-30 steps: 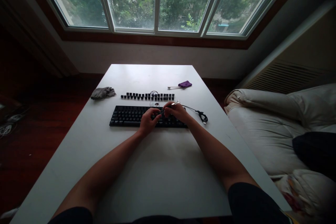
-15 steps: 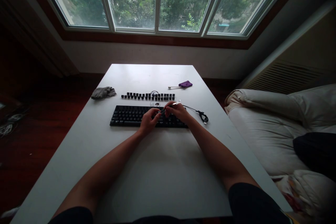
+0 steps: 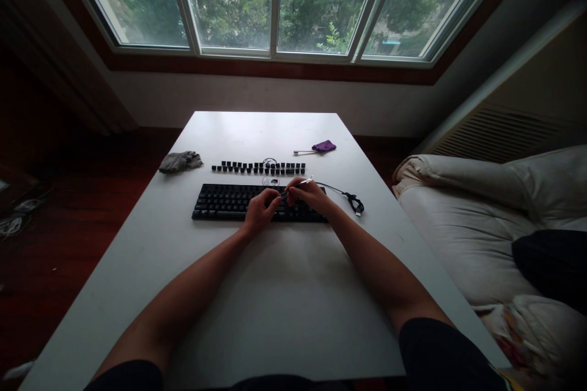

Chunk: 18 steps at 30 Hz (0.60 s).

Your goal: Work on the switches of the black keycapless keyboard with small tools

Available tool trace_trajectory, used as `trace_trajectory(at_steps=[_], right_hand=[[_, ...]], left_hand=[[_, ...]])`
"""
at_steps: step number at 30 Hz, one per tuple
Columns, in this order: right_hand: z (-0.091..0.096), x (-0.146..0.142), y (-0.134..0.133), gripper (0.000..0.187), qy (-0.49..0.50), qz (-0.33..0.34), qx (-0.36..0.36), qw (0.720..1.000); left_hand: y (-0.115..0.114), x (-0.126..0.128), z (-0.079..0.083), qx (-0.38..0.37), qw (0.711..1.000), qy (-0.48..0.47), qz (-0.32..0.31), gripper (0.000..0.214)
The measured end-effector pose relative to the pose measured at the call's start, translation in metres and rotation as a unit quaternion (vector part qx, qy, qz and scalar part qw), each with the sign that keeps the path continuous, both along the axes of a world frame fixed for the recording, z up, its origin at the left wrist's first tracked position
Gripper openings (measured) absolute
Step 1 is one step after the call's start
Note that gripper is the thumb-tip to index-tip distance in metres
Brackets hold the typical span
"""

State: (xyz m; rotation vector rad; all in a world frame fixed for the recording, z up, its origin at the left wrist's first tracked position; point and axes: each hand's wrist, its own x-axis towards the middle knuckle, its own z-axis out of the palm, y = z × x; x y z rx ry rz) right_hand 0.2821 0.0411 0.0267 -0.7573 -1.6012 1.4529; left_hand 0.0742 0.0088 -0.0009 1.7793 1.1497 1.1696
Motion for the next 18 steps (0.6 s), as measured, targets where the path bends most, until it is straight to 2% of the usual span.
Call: trace_trajectory(at_steps=[5,11,18], right_hand=[[0.001,0.003,0.0,0.031,0.016,-0.024,-0.007,1.0],[-0.002,0.004,0.001,0.032,0.023,-0.02,-0.025,0.999],[-0.01,0.005,0.004,0.034,0.049,-0.024,-0.064,0.996]], left_hand=[[0.001,0.0,-0.001,-0.019,0.999,-0.043,-0.014,0.027],[0.005,0.0,-0.002,-0.026,0.998,-0.055,-0.006,0.021],[0.007,-0.003,-0.004,-0.035,0.991,-0.101,-0.075,0.028]])
